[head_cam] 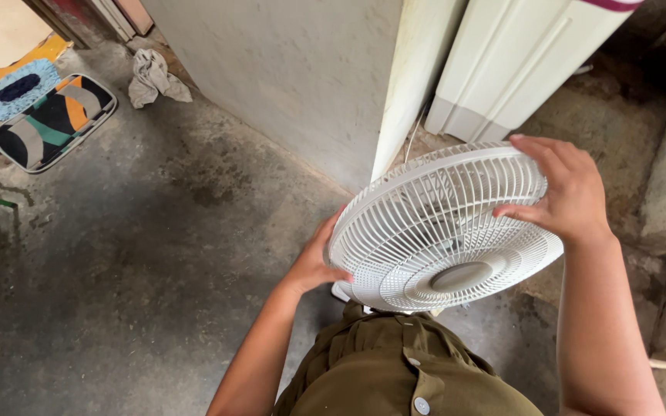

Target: The person assembles a standing fan by hand. They attach the fan blades to the motor hub, secure the center cap, and then attach the front protective cage to the fan head.

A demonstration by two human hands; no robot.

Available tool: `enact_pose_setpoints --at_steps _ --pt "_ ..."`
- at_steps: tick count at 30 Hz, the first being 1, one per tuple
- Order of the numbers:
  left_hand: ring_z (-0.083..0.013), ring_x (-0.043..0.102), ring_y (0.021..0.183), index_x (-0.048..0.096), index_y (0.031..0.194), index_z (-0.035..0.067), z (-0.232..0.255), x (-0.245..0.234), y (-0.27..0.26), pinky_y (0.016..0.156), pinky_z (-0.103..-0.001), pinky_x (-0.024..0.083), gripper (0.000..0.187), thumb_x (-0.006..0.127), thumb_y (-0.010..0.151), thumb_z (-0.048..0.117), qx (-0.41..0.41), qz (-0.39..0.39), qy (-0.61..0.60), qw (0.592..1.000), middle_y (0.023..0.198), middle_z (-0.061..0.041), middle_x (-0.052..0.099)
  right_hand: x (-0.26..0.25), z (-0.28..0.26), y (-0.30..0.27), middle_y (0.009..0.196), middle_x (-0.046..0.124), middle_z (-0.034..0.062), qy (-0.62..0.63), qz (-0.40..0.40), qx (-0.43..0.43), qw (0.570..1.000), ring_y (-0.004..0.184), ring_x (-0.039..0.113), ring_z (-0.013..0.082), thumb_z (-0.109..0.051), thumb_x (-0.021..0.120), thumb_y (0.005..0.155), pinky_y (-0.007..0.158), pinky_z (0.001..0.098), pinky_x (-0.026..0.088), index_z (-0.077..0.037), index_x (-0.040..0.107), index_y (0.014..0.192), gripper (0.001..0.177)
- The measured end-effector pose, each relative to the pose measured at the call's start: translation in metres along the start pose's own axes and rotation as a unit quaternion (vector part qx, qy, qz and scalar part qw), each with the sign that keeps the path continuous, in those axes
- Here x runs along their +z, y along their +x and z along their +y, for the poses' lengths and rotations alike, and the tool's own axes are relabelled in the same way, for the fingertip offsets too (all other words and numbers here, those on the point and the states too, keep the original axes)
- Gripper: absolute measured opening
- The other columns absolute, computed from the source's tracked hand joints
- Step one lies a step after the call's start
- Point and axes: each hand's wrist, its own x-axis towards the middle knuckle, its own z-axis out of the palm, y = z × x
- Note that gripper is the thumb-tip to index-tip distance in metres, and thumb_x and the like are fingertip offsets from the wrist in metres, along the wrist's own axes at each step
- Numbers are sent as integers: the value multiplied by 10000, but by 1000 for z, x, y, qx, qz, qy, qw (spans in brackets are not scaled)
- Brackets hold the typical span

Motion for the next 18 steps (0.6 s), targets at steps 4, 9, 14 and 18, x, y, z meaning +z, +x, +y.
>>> enact_pose_setpoints --at_steps 4,9,14,18 --pt "-336 243 1576 74 1668 181 -16 15 -13 1241 -506 247 1544 993 455 442 -24 -20 -13 999 1706 -159 270 5 -3 -20 1406 637 100 -42 51 8 998 1300 595 308 -828 620 800 1160 508 408 -87 618 1401 954" --pt "-320 367 1531 169 1639 138 -37 25 -22 1230 -479 320 1442 1015 495 375 -34 -2 16 999 1640 -157 397 16 -17 -43 1551 542 156 -33 100 43 993 1435 504 349 -811 524 938 1236 587 301 -73 536 1506 932" --pt "-290 496 1438 293 1576 122 -41 35 -22 1182 -459 415 1295 1017 524 338 -25 20 -40 999 1547 -128 507 25 -23 -56 1653 446 169 -26 101 88 991 1559 398 398 -729 447 1041 1280 588 256 -85 460 1580 840" --pt "-277 500 1427 318 1577 120 -41 36 -19 1174 -448 435 1274 1006 524 322 -40 37 -55 997 1538 -115 519 27 -21 -55 1649 429 174 -2 103 91 991 1560 385 394 -745 480 1038 1291 598 226 -90 445 1584 854"
